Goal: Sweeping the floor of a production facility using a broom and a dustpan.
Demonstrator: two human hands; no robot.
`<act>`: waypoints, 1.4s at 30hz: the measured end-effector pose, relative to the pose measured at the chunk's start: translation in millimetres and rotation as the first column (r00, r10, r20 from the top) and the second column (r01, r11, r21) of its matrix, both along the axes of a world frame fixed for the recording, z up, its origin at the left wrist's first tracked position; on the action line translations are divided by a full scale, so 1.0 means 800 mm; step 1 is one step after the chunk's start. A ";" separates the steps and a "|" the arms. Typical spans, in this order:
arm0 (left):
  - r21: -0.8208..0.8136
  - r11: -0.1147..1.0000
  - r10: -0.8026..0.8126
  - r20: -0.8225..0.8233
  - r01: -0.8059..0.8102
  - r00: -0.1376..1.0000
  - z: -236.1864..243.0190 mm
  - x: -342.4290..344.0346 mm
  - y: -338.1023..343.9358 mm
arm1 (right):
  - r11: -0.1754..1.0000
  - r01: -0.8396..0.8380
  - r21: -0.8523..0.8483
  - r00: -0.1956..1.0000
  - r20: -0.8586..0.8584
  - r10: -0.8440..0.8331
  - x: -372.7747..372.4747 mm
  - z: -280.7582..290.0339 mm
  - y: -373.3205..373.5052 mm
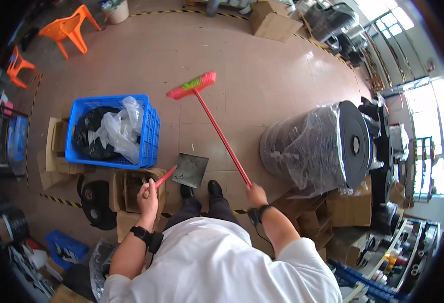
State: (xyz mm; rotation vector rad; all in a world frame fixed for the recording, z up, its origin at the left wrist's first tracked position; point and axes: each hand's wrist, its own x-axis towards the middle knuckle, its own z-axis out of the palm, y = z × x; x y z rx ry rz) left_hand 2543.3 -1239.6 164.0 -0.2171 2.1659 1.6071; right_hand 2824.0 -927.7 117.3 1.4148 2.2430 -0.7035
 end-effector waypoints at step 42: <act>-0.008 0.999 0.054 0.168 -0.053 0.984 -0.002 -0.196 0.244 | 0.006 0.794 -0.608 0.261 0.331 -0.907 0.243 0.326 -0.001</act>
